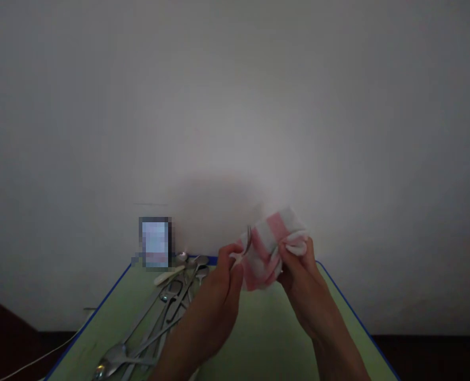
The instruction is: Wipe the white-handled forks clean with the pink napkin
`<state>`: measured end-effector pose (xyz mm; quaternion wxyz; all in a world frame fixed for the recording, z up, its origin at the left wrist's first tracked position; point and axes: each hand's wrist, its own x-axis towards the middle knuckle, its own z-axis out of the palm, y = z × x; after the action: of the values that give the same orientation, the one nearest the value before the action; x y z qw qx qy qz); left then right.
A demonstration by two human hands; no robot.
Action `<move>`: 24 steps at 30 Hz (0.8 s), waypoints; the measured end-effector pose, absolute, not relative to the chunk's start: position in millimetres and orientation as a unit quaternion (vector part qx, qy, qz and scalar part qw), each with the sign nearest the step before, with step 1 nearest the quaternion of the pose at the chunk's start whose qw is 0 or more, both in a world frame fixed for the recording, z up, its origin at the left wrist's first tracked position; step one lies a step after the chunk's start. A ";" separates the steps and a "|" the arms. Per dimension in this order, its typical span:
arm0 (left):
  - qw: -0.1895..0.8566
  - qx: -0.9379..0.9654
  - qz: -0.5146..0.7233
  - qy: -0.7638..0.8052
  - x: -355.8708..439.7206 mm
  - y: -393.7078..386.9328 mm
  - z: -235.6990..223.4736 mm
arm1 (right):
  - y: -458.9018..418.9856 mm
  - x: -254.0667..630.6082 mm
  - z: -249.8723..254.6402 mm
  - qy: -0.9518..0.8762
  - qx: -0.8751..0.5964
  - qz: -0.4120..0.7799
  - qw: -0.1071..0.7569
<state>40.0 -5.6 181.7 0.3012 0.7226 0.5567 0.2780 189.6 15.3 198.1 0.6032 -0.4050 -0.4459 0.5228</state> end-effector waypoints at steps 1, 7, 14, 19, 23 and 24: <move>0.307 0.712 0.295 0.558 40.3 -4.9 181.9 | 16.2 190.7 199.8 -0.431 -0.391 0.542 0.606; 0.292 0.679 0.392 0.548 37.2 -8.8 189.4 | 18.6 206.2 216.0 -0.339 -0.305 0.612 0.646; 0.301 0.646 0.453 0.536 41.3 -22.2 209.8 | 9.2 197.5 230.9 -0.308 -0.201 0.701 0.611; 0.252 0.653 0.458 0.547 43.2 -26.8 209.7 | -11.8 192.4 239.0 -0.296 -0.123 0.714 0.622; 0.248 0.673 0.453 0.529 46.4 -33.9 206.3 | -18.3 197.8 231.4 -0.269 -0.121 0.701 0.649; 0.254 0.684 0.447 0.518 47.4 -35.4 205.5 | -16.1 198.1 227.6 -0.269 -0.136 0.701 0.646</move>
<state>47.4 -35.4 205.5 0.2539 0.6837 0.5176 0.4475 198.1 -16.1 227.6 0.6465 -0.1363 -0.2691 0.7008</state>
